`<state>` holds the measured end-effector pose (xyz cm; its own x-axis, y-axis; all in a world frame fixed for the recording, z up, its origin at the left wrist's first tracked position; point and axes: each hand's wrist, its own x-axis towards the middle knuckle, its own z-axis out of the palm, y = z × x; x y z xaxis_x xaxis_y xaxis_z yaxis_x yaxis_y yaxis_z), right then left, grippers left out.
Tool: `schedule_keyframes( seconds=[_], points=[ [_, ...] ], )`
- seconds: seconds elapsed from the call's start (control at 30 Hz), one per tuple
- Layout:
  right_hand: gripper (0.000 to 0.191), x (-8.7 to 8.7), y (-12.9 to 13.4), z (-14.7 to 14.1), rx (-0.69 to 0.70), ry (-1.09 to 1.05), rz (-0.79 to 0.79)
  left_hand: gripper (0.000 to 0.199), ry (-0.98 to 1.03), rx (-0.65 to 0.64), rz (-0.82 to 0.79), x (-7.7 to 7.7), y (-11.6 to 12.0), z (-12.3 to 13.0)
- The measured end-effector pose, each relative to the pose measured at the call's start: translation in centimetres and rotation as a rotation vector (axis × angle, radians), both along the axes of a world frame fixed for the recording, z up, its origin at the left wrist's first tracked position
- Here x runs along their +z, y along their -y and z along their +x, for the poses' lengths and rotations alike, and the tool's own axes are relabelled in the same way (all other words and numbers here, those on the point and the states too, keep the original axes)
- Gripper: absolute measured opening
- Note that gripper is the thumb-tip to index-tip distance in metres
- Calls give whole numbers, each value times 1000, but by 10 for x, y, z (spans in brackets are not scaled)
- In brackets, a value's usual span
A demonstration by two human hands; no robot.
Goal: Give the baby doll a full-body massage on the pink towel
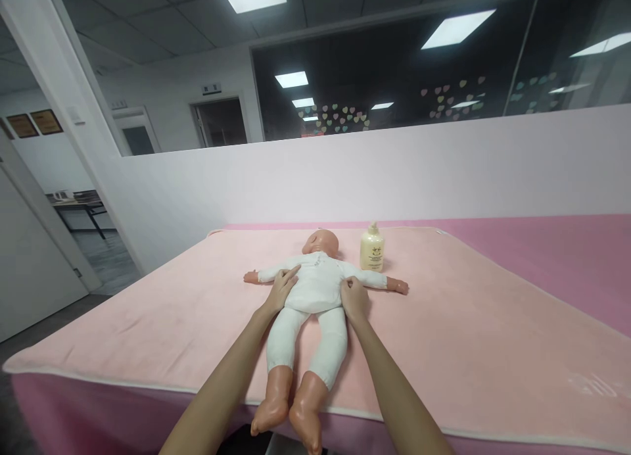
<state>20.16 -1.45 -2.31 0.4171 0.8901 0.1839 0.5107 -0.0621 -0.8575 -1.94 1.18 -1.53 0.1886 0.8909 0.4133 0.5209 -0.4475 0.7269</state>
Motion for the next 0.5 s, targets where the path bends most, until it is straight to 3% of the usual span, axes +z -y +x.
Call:
schedule_keyframes(
  seconds=[0.5],
  points=[
    [22, -2, -1, 1, 11, -1, 15, 44, 13, 10, 6, -3, -1, 0]
  ],
)
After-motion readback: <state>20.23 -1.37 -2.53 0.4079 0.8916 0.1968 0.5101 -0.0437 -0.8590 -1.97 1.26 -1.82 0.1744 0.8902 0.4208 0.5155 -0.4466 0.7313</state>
